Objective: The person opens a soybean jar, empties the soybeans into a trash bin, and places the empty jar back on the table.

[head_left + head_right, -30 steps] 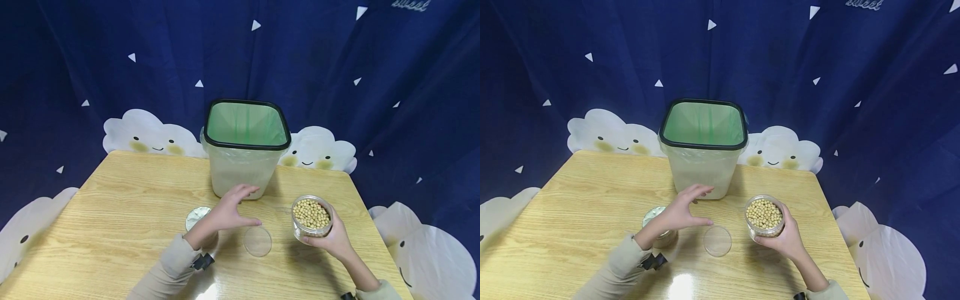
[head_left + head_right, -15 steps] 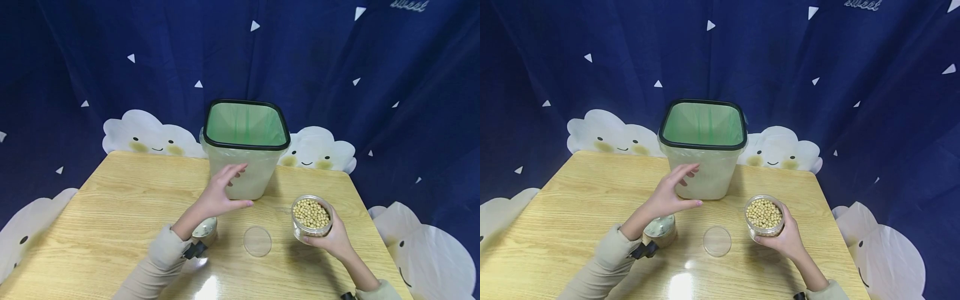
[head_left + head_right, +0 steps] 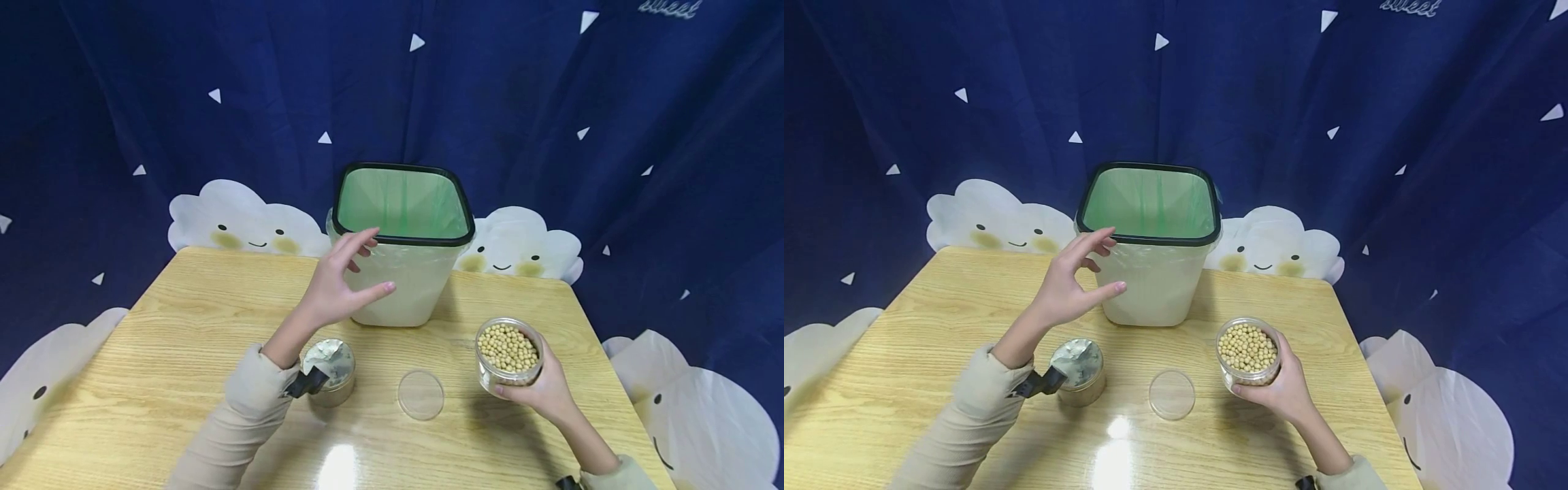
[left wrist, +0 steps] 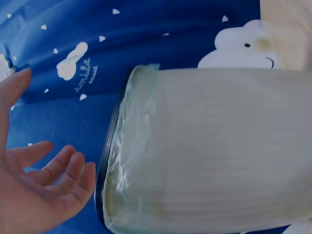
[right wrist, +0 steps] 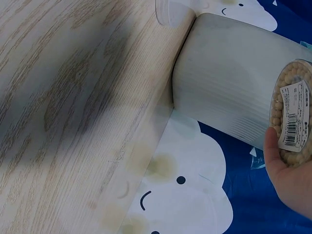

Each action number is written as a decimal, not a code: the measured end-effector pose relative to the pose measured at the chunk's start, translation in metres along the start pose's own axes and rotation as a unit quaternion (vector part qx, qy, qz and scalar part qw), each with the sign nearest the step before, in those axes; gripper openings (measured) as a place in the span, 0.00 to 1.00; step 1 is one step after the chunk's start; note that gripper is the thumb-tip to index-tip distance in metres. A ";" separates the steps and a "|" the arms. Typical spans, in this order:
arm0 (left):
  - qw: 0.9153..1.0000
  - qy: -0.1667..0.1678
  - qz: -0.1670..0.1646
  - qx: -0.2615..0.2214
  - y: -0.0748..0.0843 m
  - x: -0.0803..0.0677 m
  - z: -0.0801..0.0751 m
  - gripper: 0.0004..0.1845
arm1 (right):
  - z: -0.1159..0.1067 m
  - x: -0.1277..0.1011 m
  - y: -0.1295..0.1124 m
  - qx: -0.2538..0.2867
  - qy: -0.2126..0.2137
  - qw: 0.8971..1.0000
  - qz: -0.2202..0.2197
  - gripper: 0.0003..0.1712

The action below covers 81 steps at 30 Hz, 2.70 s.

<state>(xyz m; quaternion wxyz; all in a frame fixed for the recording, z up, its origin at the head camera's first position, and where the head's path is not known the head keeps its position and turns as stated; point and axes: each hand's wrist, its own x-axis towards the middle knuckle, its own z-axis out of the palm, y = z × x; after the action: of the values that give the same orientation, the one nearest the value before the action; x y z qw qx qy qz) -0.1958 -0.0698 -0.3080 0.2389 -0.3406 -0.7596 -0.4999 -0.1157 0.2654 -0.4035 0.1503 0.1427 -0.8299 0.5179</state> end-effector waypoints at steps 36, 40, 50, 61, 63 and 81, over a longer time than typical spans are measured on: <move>0.953 -0.034 -0.261 0.149 -0.053 0.042 -0.030 0.47 | -0.003 0.011 -0.002 0.002 0.003 1.000 -0.011 0.56; 0.955 -0.025 -0.265 0.134 -0.055 0.042 -0.028 0.47 | -0.005 0.017 -0.007 -0.009 0.010 1.000 -0.027 0.56; 0.960 0.003 -0.263 0.094 -0.060 0.041 -0.025 0.46 | -0.018 0.046 -0.022 0.006 0.018 0.998 -0.061 0.55; 0.962 -0.008 -0.266 0.056 -0.062 0.041 -0.028 0.46 | -0.030 0.079 -0.043 -0.006 0.043 0.996 -0.072 0.51; 0.962 -0.012 -0.267 0.049 -0.063 0.041 -0.028 0.46 | -0.033 0.084 -0.047 -0.002 0.044 0.997 -0.070 0.51; 0.960 -0.010 -0.277 0.031 -0.066 0.040 -0.028 0.46 | -0.049 0.130 -0.076 -0.018 0.032 0.999 -0.027 0.45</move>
<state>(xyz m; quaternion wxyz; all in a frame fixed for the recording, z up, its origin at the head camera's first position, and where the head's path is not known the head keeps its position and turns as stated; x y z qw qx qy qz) -0.2709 -0.1024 -0.3086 0.0937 -0.1139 -0.8416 -0.5196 -0.1993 0.2670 -0.2695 0.1931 0.1461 -0.8298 0.5028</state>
